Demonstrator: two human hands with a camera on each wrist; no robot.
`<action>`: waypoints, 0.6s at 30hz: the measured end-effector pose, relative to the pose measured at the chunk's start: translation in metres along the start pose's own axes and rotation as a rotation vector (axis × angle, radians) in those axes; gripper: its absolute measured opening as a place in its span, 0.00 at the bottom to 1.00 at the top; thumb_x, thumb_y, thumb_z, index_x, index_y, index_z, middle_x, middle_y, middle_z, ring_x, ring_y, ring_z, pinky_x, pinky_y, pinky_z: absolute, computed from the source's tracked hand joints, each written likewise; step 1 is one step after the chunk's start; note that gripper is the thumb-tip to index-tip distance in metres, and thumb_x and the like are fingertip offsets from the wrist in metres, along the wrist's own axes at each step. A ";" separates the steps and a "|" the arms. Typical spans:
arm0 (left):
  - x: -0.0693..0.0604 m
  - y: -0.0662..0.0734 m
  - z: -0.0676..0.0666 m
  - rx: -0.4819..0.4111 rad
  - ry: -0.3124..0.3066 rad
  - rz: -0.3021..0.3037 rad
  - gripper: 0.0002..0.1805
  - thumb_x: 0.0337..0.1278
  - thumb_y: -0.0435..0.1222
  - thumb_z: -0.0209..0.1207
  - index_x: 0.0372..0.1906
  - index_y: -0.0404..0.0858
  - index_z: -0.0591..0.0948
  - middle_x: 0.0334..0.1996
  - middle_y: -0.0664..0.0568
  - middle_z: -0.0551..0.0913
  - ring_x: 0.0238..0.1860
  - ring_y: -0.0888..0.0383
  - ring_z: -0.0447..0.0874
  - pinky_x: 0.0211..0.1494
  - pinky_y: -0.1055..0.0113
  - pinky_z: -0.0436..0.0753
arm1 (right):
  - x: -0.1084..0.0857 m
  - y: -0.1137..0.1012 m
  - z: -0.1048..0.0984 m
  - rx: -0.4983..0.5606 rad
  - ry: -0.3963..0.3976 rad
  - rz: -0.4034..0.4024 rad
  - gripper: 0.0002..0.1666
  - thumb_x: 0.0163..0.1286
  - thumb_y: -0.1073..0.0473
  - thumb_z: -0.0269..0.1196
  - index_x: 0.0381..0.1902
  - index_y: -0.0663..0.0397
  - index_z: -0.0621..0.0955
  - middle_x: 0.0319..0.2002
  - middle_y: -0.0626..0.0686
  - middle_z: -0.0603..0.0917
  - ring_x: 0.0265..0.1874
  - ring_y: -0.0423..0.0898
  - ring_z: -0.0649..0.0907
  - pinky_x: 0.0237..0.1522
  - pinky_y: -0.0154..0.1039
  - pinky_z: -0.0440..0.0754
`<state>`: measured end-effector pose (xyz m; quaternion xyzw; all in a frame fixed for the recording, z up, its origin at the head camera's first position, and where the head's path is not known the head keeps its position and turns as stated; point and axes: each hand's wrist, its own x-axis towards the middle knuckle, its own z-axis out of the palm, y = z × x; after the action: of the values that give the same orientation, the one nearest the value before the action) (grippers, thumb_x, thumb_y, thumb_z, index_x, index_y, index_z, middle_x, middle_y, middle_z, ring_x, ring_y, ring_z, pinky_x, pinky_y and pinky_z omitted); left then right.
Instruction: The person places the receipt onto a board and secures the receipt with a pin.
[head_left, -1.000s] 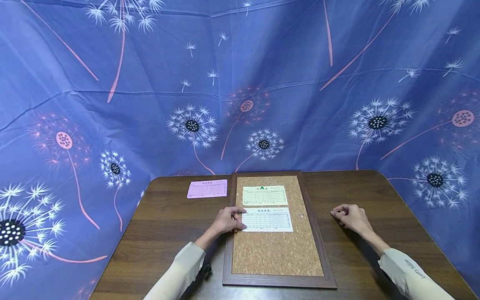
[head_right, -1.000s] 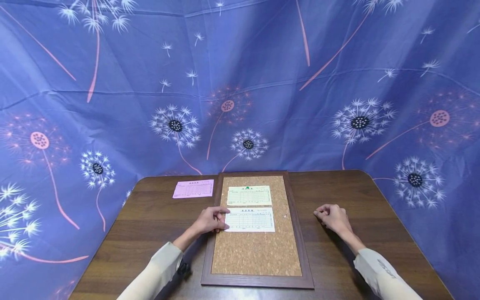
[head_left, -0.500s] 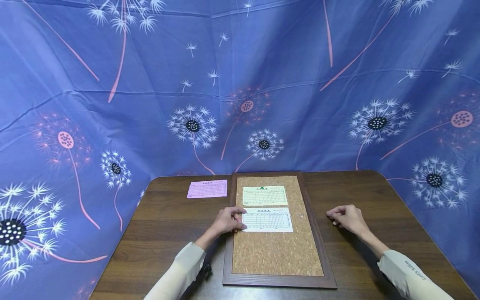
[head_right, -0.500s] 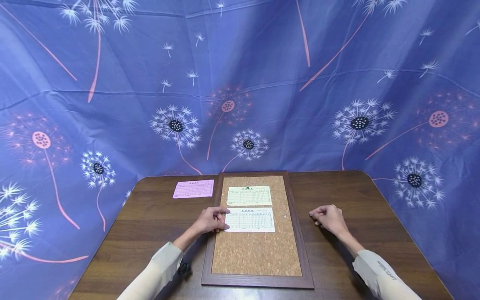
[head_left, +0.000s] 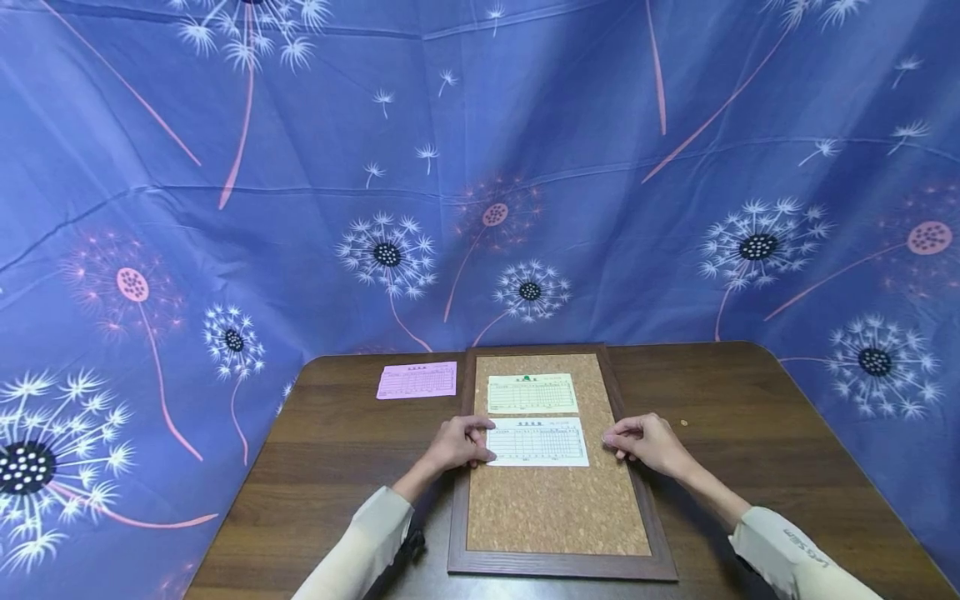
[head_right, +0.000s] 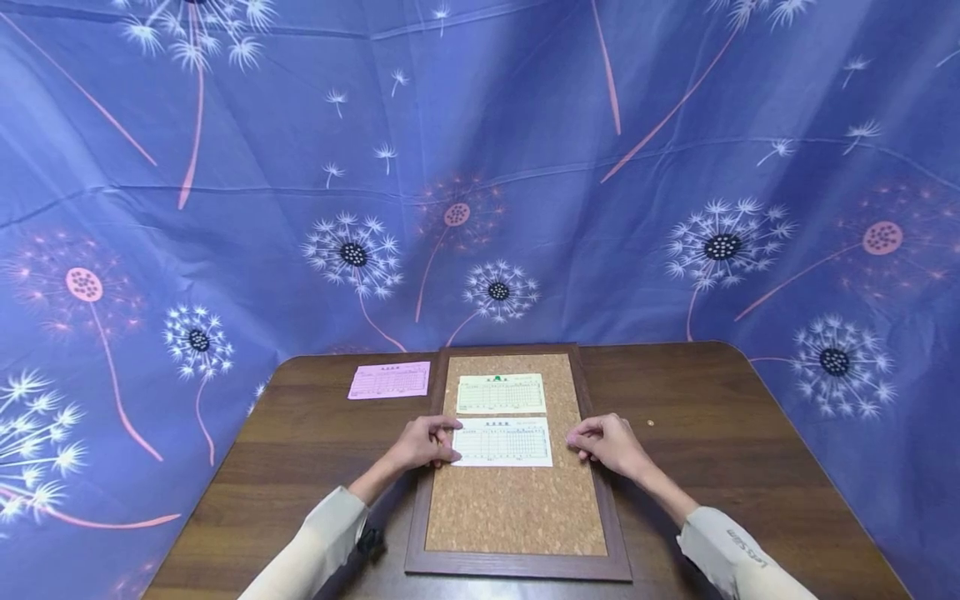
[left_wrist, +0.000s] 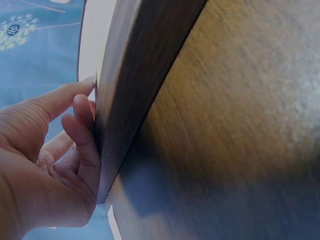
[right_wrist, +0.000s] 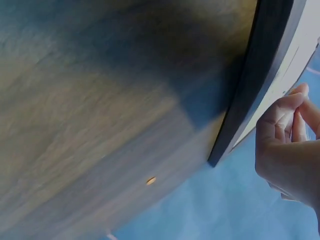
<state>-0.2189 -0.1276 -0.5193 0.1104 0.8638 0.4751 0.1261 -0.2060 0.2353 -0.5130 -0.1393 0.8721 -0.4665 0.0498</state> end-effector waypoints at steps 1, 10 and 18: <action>0.000 0.000 0.000 -0.004 -0.001 -0.007 0.26 0.44 0.26 0.75 0.53 0.33 0.85 0.19 0.55 0.84 0.13 0.65 0.76 0.21 0.73 0.77 | 0.000 -0.001 0.003 -0.010 -0.001 -0.010 0.06 0.68 0.63 0.68 0.35 0.63 0.88 0.22 0.54 0.87 0.20 0.36 0.81 0.23 0.31 0.78; 0.001 -0.001 0.000 -0.017 -0.001 -0.011 0.26 0.44 0.26 0.75 0.54 0.33 0.84 0.20 0.54 0.84 0.13 0.65 0.76 0.20 0.74 0.77 | 0.003 -0.001 0.031 -0.131 0.067 -0.312 0.05 0.58 0.67 0.75 0.28 0.52 0.89 0.30 0.49 0.88 0.31 0.28 0.77 0.31 0.29 0.77; 0.001 -0.001 0.001 -0.019 0.000 0.001 0.26 0.43 0.26 0.75 0.54 0.32 0.84 0.20 0.52 0.85 0.12 0.66 0.76 0.19 0.75 0.76 | 0.003 0.001 0.045 -0.226 0.096 -0.433 0.06 0.53 0.60 0.78 0.25 0.44 0.90 0.32 0.44 0.85 0.37 0.39 0.78 0.39 0.36 0.73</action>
<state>-0.2202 -0.1273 -0.5208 0.1095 0.8592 0.4834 0.1269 -0.1990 0.1993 -0.5388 -0.3053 0.8698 -0.3719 -0.1090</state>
